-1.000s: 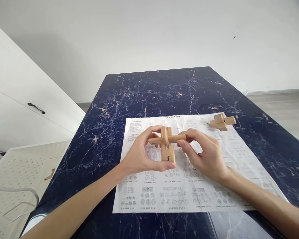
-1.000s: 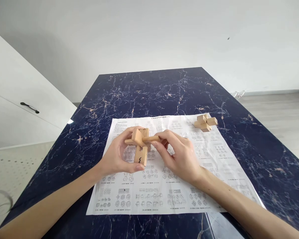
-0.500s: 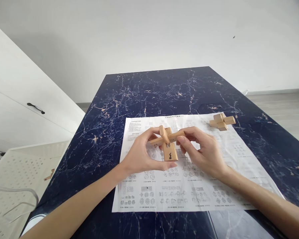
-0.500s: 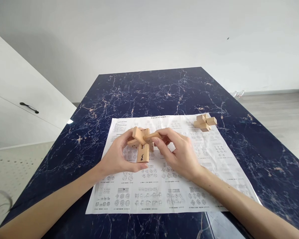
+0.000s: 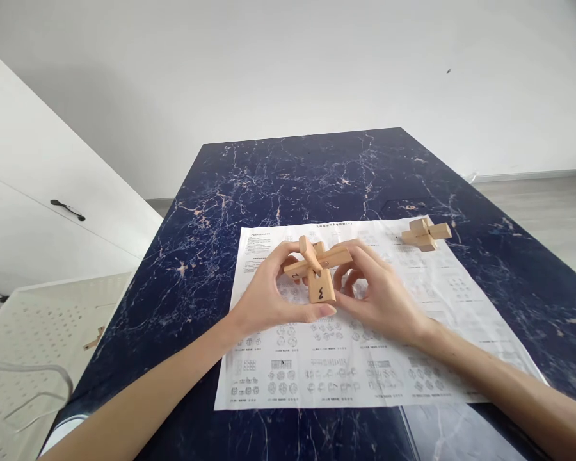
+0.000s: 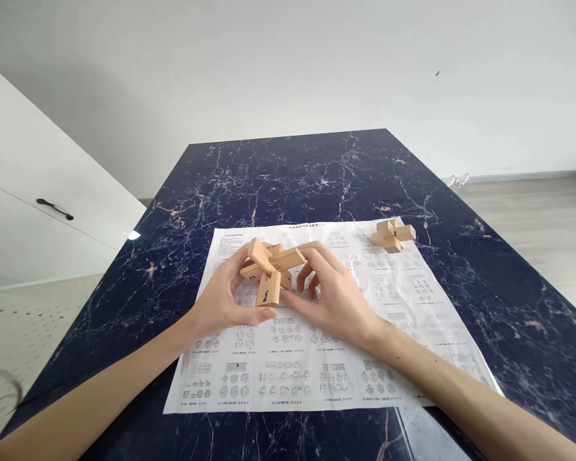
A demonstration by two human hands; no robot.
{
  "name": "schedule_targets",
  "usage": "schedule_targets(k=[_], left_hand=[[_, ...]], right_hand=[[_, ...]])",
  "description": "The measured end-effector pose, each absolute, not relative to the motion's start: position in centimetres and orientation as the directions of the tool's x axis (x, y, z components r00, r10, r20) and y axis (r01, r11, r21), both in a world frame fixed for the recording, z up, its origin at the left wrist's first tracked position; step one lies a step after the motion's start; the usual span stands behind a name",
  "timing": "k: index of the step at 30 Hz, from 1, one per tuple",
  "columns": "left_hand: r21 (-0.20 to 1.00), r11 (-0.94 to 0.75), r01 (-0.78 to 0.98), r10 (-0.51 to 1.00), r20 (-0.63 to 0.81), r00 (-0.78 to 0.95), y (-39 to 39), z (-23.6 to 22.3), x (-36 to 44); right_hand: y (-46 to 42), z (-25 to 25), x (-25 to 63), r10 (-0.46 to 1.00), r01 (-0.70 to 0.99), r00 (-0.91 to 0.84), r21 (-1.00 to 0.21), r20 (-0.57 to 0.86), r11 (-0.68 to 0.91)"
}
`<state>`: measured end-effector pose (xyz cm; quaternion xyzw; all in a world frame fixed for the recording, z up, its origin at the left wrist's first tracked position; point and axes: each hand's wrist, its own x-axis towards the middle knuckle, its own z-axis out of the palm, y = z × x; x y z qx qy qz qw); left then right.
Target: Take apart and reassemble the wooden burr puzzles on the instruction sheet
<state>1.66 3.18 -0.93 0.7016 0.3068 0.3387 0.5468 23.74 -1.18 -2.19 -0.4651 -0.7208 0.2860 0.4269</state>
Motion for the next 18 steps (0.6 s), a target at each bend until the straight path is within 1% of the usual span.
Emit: schedule_targets(k=[4,8,18], left_hand=[[0.971,-0.233,0.056,0.795,0.157,0.586,3.12,-0.70,1.81],[0.973,-0.226,0.049,0.793,0.155,0.590,3.07,-0.69,1.79],[0.978,-0.205,0.031,0.794,0.148,0.590,2.81,-0.65,1.69]], right_hand=[[-1.05,-2.14,23.77,0.908,0.403,-0.241,-0.817,0.342,0.414],[-0.95,-2.23,23.94,0.906,0.414,-0.254,-0.809,0.338,0.417],[-0.94,-2.05,24.17,0.928,0.437,-0.227,-0.821,0.295,0.368]])
